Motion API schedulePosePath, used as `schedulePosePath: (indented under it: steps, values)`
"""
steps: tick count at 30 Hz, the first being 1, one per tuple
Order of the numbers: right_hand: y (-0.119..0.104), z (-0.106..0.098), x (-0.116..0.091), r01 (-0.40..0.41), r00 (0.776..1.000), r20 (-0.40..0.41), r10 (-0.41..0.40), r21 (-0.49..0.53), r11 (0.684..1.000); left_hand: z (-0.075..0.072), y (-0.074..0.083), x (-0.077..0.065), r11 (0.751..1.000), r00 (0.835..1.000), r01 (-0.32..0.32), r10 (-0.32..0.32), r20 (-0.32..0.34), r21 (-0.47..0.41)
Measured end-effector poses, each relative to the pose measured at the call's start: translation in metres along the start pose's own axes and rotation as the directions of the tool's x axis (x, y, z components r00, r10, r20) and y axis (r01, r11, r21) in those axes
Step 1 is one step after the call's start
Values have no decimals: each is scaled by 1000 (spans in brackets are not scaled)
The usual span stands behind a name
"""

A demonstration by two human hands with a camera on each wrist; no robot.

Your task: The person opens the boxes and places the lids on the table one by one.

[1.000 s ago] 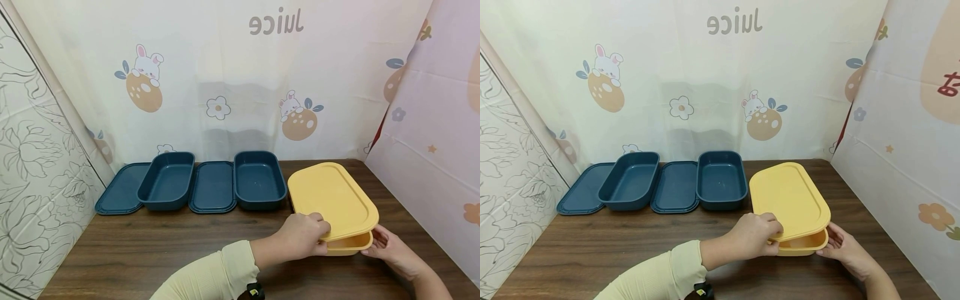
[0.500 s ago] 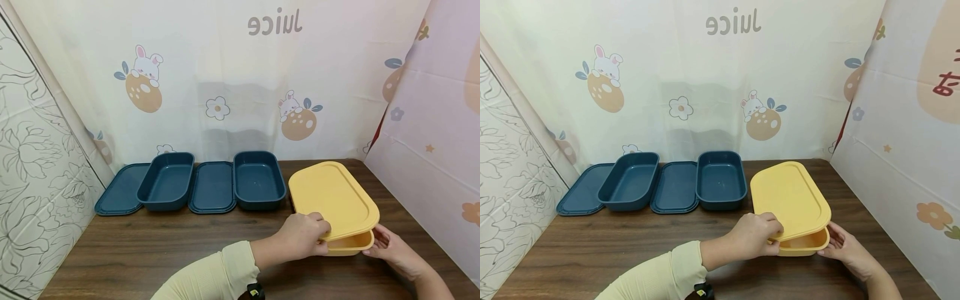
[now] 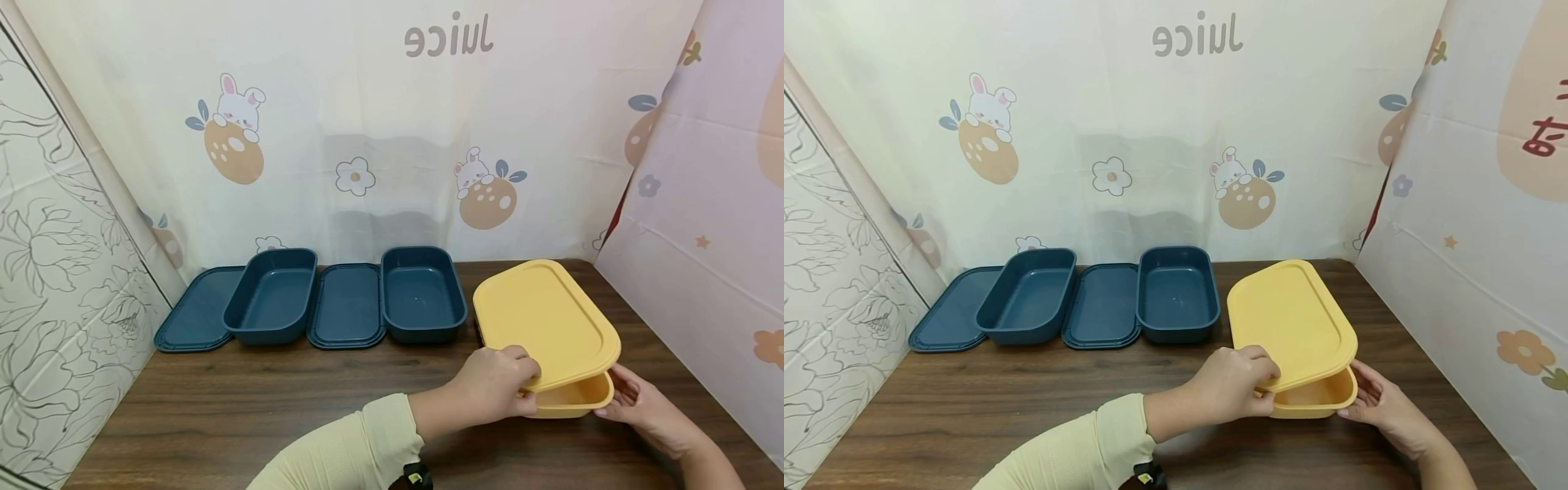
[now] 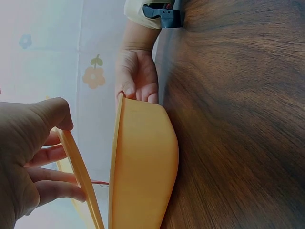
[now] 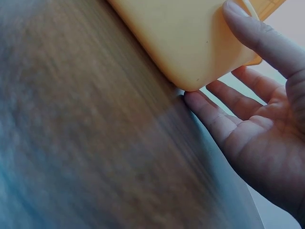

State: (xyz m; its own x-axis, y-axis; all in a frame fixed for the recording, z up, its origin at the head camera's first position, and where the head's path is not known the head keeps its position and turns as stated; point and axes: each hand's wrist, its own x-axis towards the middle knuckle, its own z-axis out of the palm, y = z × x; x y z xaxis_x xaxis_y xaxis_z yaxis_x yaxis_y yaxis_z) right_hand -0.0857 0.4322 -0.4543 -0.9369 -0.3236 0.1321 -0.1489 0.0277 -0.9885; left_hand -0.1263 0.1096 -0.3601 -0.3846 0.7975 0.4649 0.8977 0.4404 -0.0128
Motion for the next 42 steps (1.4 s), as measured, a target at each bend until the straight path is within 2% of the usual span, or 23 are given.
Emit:
schedulePosePath:
  steps: [10, 20, 27, 31, 42]
  values:
    - [-1, -1, -1, -25, 999, -21, 24, -44, 999, 1, 0, -5, 1000, 995, -9, 11, -96, 25]
    - [-3, 1, 0, -1, 1000, -7, 1, -28, 1000, 4, 1, -10, 1000, 983, 11, -14, -182, -19]
    - [-5, 2, 1, 18, 1000, 22, -17, -16, 1000, 6, 3, -13, 994, 979, 42, -62, -195, -101]
    - [-5, 2, 1, 21, 999, 25, -20, -9, 1000, 6, 3, -15, 993, 976, 54, -74, -203, -101]
    - [-6, 3, 1, 4, 1000, 0, -4, -42, 999, 8, 1, -19, 994, 956, 53, -78, -282, -98]
